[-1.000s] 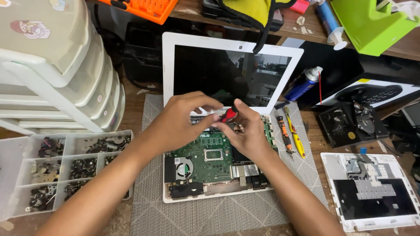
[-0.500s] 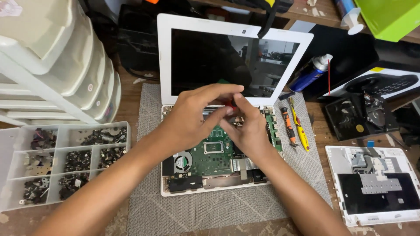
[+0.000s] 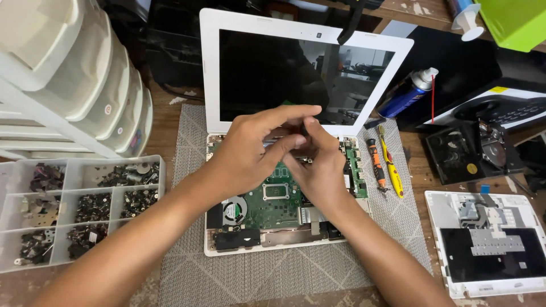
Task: Removing the screws and prying open the outer casing of a laptop for repair.
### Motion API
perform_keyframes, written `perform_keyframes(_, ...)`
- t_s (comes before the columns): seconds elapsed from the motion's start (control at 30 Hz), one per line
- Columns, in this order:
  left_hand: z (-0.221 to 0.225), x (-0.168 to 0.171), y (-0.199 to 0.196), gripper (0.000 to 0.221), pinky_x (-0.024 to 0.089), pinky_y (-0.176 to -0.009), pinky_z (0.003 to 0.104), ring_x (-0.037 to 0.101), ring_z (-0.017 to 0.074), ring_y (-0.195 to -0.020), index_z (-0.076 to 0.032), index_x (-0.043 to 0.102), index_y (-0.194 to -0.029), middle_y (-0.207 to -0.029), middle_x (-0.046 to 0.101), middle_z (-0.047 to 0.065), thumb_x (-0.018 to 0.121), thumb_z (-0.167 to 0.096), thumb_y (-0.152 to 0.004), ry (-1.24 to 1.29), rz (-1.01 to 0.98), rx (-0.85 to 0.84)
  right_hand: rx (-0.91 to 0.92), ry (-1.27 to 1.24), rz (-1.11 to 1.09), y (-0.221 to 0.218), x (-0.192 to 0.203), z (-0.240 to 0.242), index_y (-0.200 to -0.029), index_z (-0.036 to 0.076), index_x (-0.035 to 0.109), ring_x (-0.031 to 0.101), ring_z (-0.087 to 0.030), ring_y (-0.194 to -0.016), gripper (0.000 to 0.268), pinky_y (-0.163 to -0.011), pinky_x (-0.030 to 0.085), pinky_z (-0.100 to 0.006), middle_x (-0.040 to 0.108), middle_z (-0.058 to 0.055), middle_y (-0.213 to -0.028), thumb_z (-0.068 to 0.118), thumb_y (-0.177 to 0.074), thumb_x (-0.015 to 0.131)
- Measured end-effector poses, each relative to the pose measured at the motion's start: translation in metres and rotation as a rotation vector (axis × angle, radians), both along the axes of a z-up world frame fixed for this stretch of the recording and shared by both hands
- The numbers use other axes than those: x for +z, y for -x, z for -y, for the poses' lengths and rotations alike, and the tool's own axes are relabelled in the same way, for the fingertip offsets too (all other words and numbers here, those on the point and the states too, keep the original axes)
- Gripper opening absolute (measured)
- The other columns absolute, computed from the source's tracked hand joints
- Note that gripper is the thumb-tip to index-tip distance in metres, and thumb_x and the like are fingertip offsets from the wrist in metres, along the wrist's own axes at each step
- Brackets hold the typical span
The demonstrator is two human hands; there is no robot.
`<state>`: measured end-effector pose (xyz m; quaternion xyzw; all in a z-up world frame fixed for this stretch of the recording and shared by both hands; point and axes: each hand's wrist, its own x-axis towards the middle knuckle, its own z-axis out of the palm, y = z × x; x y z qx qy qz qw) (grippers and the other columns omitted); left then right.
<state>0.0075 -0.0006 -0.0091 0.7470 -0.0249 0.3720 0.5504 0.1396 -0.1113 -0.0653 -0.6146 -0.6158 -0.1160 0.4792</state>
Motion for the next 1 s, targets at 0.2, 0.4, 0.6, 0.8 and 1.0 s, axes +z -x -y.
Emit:
perform_keyframes(0.2, -0.002, 0.002, 0.002, 0.032, 0.064, -0.088, 0.038, 0.075, 0.0274, -0.104, -0.003, 0.065, -0.129, -0.107, 0.075, 0.015, 0.065, -0.001, -0.098, 0.012, 0.009, 0.013, 0.095, 0.048, -0.052, -0.004, 0.007, -0.002, -0.134, 0.000, 0.037, 0.077, -0.041, -0.074, 0.062, -0.061, 0.067, -0.046, 0.074, -0.022, -0.094, -0.002, -0.088, 0.079)
perform_keyframes(0.4, -0.005, 0.001, 0.001, 0.031, 0.063, -0.084, 0.038, 0.075, 0.0259, -0.094, -0.002, 0.067, -0.124, -0.098, 0.073, 0.014, 0.072, 0.000, -0.093, -0.006, 0.044, 0.043, 0.162, 0.104, -0.041, -0.007, 0.020, -0.001, -0.132, 0.000, 0.038, 0.078, -0.042, -0.078, 0.061, -0.062, 0.068, -0.047, 0.075, -0.024, -0.101, -0.004, -0.087, 0.079)
perform_keyframes(0.6, -0.006, -0.006, -0.003, 0.030, 0.062, -0.081, 0.035, 0.074, 0.0227, -0.090, -0.003, 0.069, -0.119, -0.093, 0.072, 0.011, 0.077, -0.006, -0.091, -0.012, 0.062, 0.068, 0.212, 0.106, -0.045, -0.011, 0.016, -0.001, -0.134, -0.003, 0.038, 0.077, -0.043, -0.078, 0.064, -0.064, 0.068, -0.048, 0.075, -0.026, -0.101, -0.006, -0.085, 0.079)
perform_keyframes(0.8, -0.003, -0.004, -0.004, 0.033, 0.062, -0.088, 0.041, 0.075, 0.0314, -0.103, 0.001, 0.064, -0.130, -0.105, 0.075, 0.020, 0.065, 0.002, -0.097, 0.017, 0.028, 0.016, 0.087, 0.044, -0.066, 0.001, 0.007, 0.001, -0.137, -0.006, 0.032, 0.076, -0.045, -0.076, 0.067, -0.063, 0.067, -0.049, 0.073, -0.030, -0.101, -0.006, -0.089, 0.077)
perform_keyframes(1.0, -0.009, 0.008, -0.003, 0.041, 0.060, -0.092, 0.048, 0.072, 0.0375, -0.111, 0.002, 0.059, -0.137, -0.113, 0.074, 0.024, 0.056, 0.008, -0.097, -0.025, -0.042, -0.026, -0.053, 0.023, 0.035, 0.000, -0.006, 0.000, -0.138, -0.014, 0.032, 0.075, -0.038, -0.065, 0.064, -0.056, 0.066, -0.045, 0.073, -0.026, -0.086, -0.005, -0.091, 0.075)
